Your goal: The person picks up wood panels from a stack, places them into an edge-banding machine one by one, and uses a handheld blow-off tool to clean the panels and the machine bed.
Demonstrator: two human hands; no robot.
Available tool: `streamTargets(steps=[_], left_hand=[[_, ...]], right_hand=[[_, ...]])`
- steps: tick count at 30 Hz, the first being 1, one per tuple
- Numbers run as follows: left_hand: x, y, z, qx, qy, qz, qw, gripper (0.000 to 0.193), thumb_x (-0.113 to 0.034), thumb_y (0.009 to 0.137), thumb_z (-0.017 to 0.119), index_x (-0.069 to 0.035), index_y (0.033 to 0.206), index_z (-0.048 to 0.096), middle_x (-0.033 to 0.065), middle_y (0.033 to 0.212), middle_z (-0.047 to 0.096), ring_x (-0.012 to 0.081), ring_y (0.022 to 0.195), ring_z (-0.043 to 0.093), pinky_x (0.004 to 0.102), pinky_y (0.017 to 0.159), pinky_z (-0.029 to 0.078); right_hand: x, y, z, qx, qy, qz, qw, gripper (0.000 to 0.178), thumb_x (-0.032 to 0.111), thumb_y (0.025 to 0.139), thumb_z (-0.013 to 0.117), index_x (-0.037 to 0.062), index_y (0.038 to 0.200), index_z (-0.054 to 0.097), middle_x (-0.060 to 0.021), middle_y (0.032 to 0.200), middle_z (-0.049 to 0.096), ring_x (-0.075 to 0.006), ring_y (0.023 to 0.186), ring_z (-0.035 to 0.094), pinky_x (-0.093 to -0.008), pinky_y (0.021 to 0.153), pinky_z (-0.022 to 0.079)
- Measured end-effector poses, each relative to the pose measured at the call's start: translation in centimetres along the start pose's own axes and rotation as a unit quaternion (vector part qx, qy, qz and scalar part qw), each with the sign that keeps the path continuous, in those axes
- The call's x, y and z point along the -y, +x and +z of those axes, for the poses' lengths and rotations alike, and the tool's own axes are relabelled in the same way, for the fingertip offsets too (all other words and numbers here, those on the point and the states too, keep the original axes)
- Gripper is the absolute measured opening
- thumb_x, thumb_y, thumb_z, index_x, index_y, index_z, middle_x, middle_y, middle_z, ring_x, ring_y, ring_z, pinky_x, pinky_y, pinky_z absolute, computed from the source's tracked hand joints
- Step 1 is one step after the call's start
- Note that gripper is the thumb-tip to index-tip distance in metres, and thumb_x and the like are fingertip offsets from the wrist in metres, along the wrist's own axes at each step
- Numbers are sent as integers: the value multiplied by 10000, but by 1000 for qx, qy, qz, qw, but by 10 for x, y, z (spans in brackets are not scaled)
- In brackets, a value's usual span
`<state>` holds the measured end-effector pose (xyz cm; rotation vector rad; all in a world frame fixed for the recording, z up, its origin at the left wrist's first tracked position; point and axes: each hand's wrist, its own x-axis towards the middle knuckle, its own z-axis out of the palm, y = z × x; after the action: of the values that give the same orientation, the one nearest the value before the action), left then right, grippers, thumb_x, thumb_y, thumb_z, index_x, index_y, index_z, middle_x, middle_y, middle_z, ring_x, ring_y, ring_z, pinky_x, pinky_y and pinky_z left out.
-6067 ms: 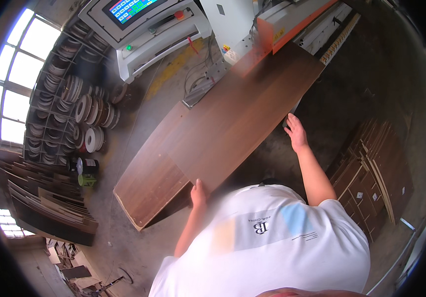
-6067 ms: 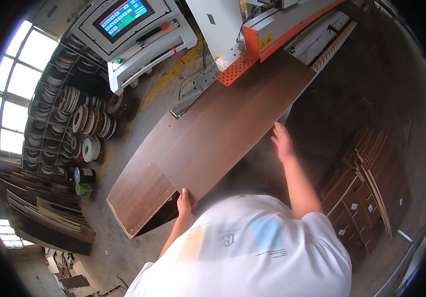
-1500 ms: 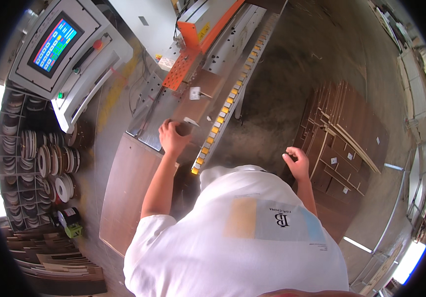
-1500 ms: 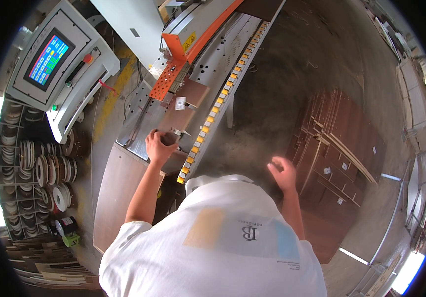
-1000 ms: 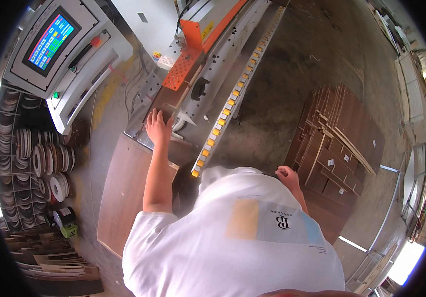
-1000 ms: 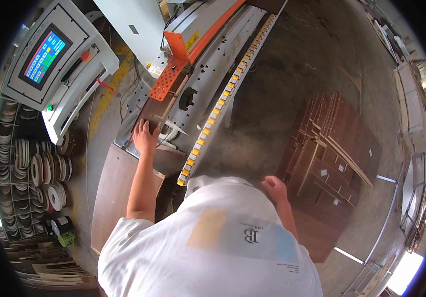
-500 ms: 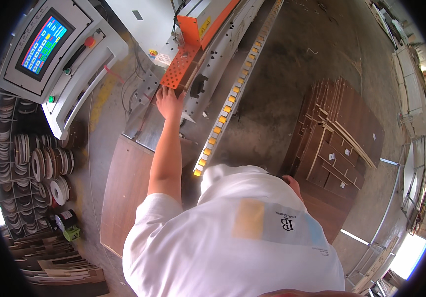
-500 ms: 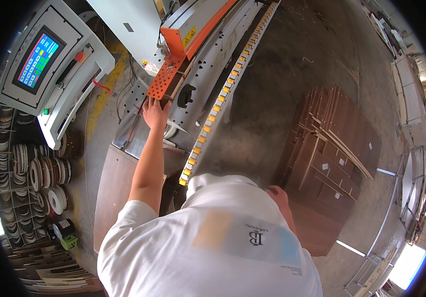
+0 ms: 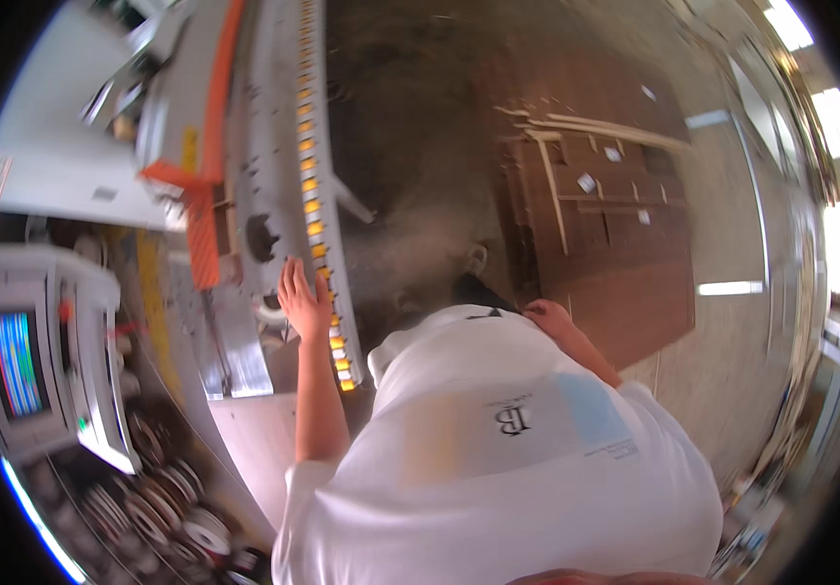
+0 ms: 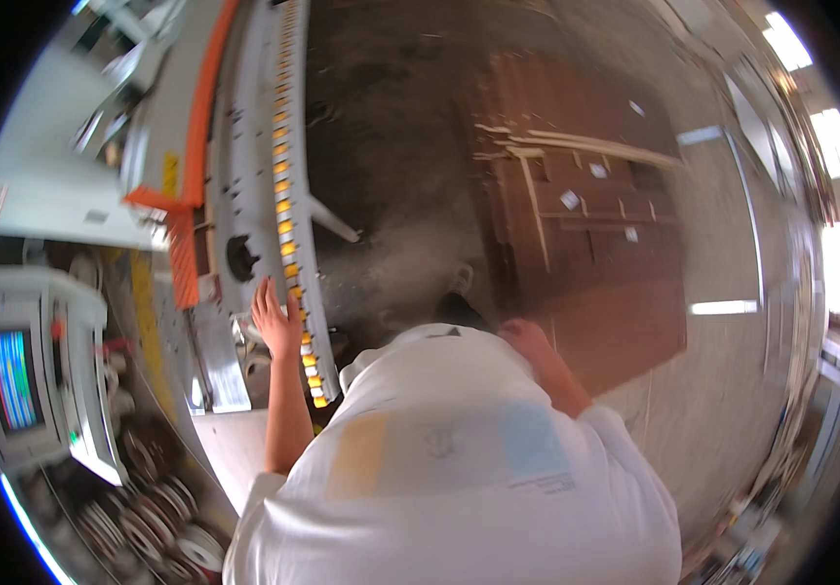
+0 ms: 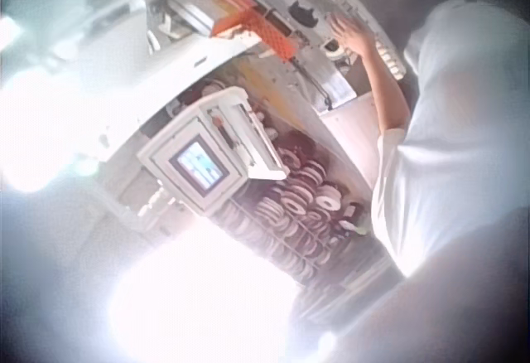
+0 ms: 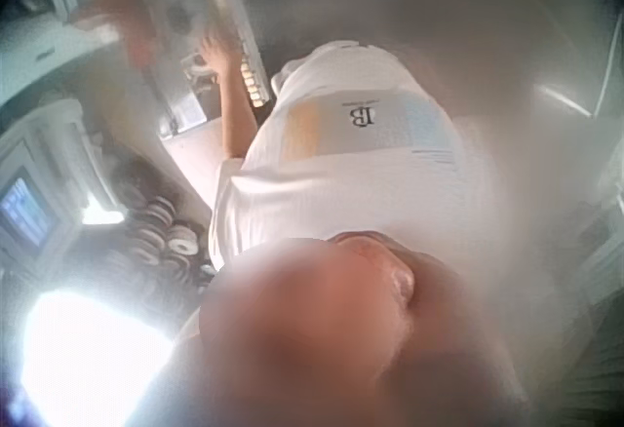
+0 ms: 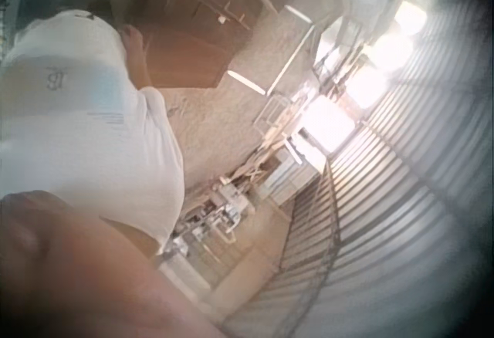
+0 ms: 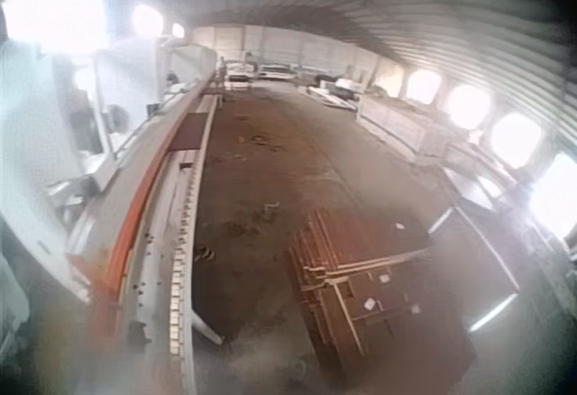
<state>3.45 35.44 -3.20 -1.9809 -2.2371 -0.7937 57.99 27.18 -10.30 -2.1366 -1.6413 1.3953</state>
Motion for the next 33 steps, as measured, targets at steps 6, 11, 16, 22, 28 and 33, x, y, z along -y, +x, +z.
streamTargets(steps=[6,11,16,22,28,33], left_hand=[[-122,-7,14,170,-198,94,961,311,-110,854,693,-57,1159,660,159,1137,680,361,1048,638,443,909,516],[-166,-15,58,449,-211,100,862,292,-256,898,658,-110,1149,692,113,1164,691,310,1102,635,407,960,500],[-187,-18,77,564,-175,66,804,310,-287,900,646,-134,1168,678,87,1198,675,266,1037,667,374,904,521],[-210,-2,95,633,-95,-23,768,393,-378,919,640,-158,1244,667,41,1212,691,201,1108,651,334,975,499],[-261,14,84,580,-50,-67,811,301,-314,923,638,-175,1187,679,44,1058,726,204,981,695,349,864,549],[-287,40,89,566,-39,-5,824,285,-338,909,622,-203,1152,684,72,914,735,269,854,717,397,768,566]], right_hand=[[-74,34,19,-29,80,13,996,261,243,871,740,25,1015,724,-93,913,732,-173,825,687,-309,750,545],[-82,72,15,-27,301,102,948,229,239,883,726,32,978,709,-33,845,698,-135,743,633,-282,670,510],[-52,112,-50,-37,358,115,926,236,293,921,684,74,1009,695,-4,881,692,-92,750,605,-263,674,492],[-86,206,-109,-86,515,212,826,404,437,951,631,117,1197,641,-26,1092,695,-125,972,627,-307,797,502],[-112,308,-133,-123,660,262,693,615,486,957,610,110,1423,469,-97,1422,548,-224,1284,506,-408,1000,458],[-132,357,-109,-187,714,284,612,375,414,950,661,127,1168,558,-65,1203,602,-219,1170,579,-431,988,494]])
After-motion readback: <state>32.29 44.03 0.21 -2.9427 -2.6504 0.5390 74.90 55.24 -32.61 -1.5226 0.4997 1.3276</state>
